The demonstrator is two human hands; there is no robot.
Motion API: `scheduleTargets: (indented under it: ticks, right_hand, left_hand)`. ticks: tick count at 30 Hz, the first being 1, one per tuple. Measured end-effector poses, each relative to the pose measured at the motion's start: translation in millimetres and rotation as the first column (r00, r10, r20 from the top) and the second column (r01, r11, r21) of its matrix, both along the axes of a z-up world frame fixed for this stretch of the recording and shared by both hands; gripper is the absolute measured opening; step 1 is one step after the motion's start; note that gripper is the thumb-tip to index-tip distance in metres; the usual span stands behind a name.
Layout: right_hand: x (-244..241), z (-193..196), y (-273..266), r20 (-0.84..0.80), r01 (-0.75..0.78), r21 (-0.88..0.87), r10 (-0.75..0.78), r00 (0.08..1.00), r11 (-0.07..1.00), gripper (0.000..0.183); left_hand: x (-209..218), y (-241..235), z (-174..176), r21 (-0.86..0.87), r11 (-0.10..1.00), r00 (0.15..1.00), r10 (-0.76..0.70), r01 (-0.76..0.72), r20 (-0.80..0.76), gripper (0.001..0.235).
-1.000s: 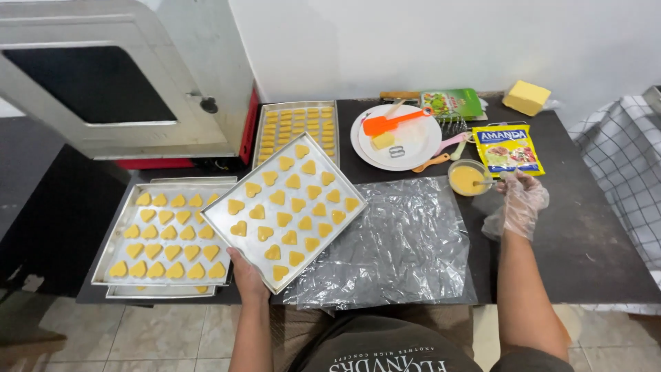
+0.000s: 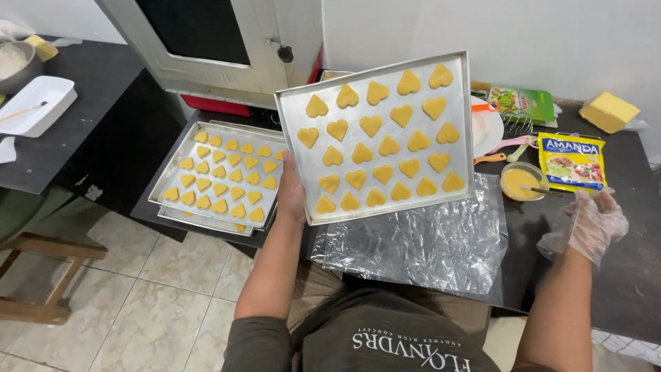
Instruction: The person brushes a yellow liquid onto heart-shaped cookies arranged on a baking tray. They repeatedly dip a brush into a small bowl and apply the liquid to each cookie, then place the tray aside and pick up another tray to continue.
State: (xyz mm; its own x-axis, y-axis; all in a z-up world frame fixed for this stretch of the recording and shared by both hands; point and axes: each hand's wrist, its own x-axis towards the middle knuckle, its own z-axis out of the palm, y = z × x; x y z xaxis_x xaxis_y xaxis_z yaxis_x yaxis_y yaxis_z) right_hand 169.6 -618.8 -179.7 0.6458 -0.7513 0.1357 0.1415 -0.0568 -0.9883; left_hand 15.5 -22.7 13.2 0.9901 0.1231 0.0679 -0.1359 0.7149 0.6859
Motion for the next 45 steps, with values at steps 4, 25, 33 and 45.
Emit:
scheduleTargets:
  ticks: [4, 25, 33, 45]
  right_hand:
    - [-15, 22, 16, 0.099, 0.047, 0.016, -0.048, 0.994, 0.999, 0.036]
    - [-95, 174, 227, -0.2, -0.665, 0.331, 0.739, 0.644, 0.669, 0.041]
    - [-93, 131, 218, -0.684, -0.611, -0.324, 0.267, 0.679, 0.723, 0.058]
    - [-98, 127, 266, -0.309, -0.421, 0.165, 0.452, 0.837, 0.892, 0.043]
  left_hand:
    - [5, 1, -8, 0.036, 0.999, 1.0, -0.016, 0.016, 0.005, 0.078]
    - [4, -20, 20, -0.04, 0.985, 0.984, -0.167, 0.17, 0.069, 0.088]
    - [3, -22, 21, 0.079, 0.995, 0.997, -0.06, 0.063, -0.044, 0.065]
    - [43, 0, -24, -0.104, 0.979, 0.982, -0.181, 0.174, -0.061, 0.073]
